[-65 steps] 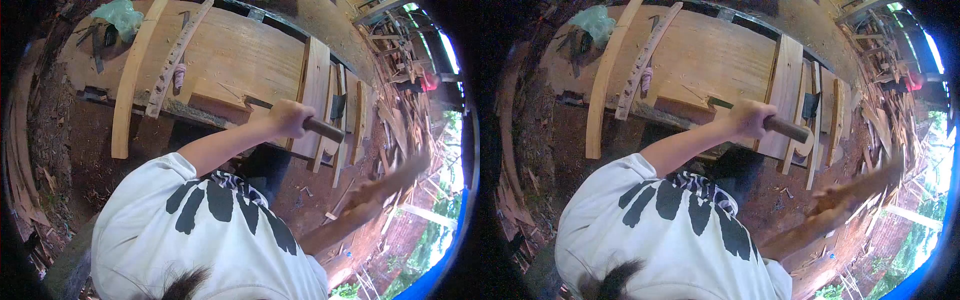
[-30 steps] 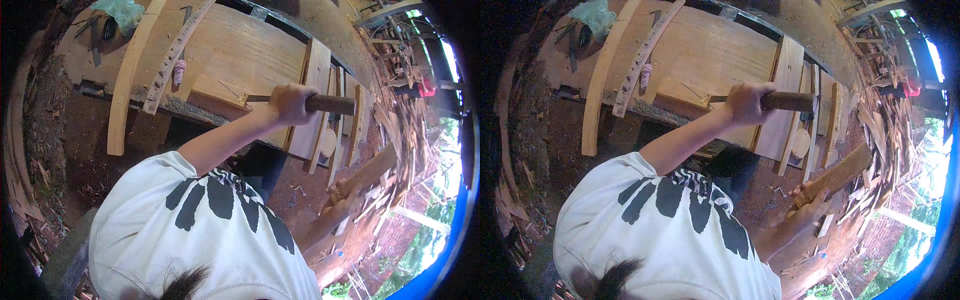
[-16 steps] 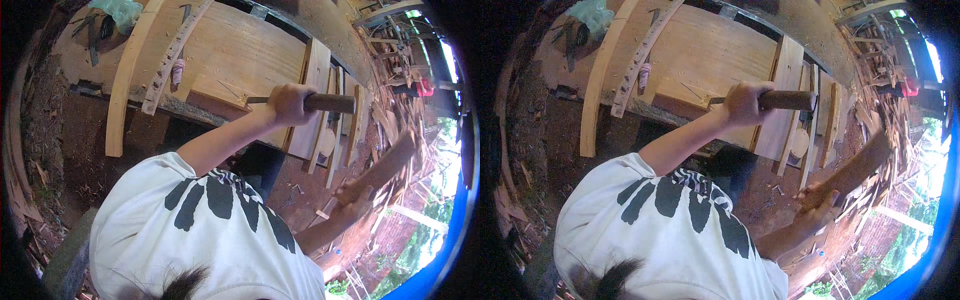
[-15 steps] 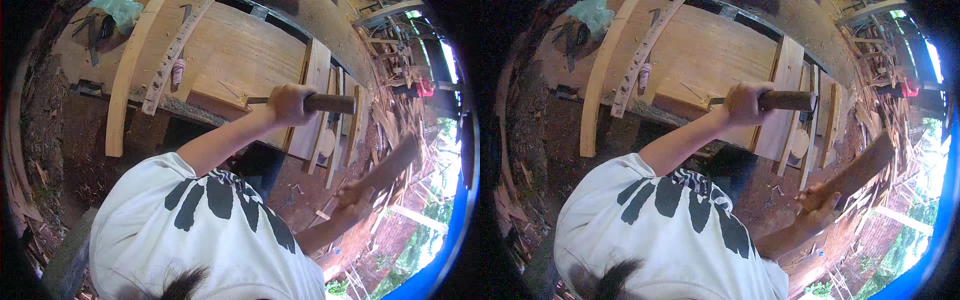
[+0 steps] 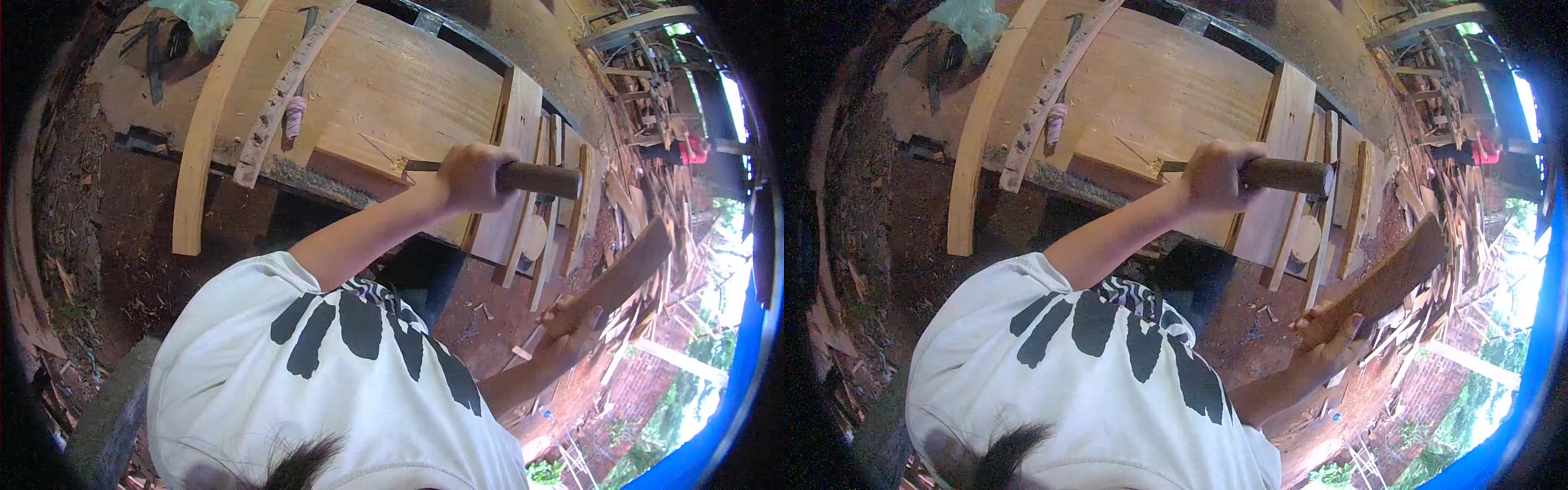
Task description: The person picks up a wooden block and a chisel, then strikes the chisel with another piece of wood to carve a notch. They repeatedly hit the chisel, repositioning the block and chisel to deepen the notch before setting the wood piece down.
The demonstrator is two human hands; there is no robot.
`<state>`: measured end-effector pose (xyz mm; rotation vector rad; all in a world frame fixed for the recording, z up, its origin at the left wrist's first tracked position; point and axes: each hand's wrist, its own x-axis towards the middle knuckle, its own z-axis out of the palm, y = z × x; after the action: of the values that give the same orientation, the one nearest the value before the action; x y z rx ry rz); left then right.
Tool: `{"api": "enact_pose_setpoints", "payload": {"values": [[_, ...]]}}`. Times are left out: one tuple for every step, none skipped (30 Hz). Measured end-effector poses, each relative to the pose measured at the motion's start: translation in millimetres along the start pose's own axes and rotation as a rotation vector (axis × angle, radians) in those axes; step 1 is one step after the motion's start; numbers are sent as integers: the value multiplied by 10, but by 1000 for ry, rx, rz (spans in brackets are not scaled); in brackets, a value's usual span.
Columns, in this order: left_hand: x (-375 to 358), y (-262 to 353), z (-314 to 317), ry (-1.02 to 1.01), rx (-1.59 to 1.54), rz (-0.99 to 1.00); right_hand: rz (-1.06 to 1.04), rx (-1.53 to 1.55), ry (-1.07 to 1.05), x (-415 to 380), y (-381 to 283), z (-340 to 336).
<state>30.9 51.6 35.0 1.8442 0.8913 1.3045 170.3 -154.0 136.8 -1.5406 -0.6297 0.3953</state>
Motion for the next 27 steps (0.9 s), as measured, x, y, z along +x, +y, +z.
{"api": "enact_pose_setpoints", "payload": {"values": [[3,-4,0,2,0,0,-1,0,-1,-6,-7,10],[7,-12,-3,3,-26,-12,3,-40,3,-15,-23,26],[12,-17,-10,5,-50,-25,8,-79,6,-21,-44,38],[19,-19,-13,6,-48,-25,9,-78,4,-15,-89,45],[27,-17,-13,-13,-56,-65,18,-116,-18,2,-150,41],[27,-12,-11,-33,-65,-105,27,-154,-39,24,-182,20],[21,-12,-3,-35,-63,-104,28,-152,-37,67,-184,-34],[17,-20,9,-34,-62,-90,-284,-266,31,139,-194,-107],[12,-27,17,-33,-60,-77,-596,-377,101,228,-190,-209],[5,-25,20,-35,-59,-76,-661,-144,78,294,-242,-248],[-6,-20,24,-48,-57,-66,-731,84,43,357,-297,-279],[-23,-15,30,-64,-56,-57,-653,207,-4,437,-275,-262],[-43,-7,37,-67,-58,-56,-573,334,-42,508,-266,-222],[-57,2,43,-97,-47,-59,-533,279,-25,519,-120,-99],[-60,10,47,-124,-34,-59,-502,-19,-23,458,-41,40],[-64,21,54,-121,-32,-56,-519,-643,-121,287,-77,181],[-87,33,70,-148,-19,-52,-473,-898,-266,262,-200,228],[-84,22,81,-169,-5,-48,-470,-694,-286,348,-96,118],[-89,3,95,-165,-3,-53,-225,-536,-191,359,-209,30],[-99,-16,117,-162,4,-38,-145,-400,-172,416,-296,-48],[-100,-20,116,-162,10,-21,-192,-215,-173,474,-361,-109],[-98,-22,117,-166,11,-20,-337,73,-283,561,-325,-177],[-92,-19,124,-162,19,-39,-408,284,-369,591,-239,-189],[-83,-10,126,-159,26,-57,-361,328,-40,534,-134,-78],[-72,-14,128,-161,23,-53,-364,327,-36,429,35,44],[-65,-23,128,-197,62,-76,-480,-322,-47,302,216,176],[-78,-24,137,-240,101,-99,-558,-978,-50,219,304,221]]}}
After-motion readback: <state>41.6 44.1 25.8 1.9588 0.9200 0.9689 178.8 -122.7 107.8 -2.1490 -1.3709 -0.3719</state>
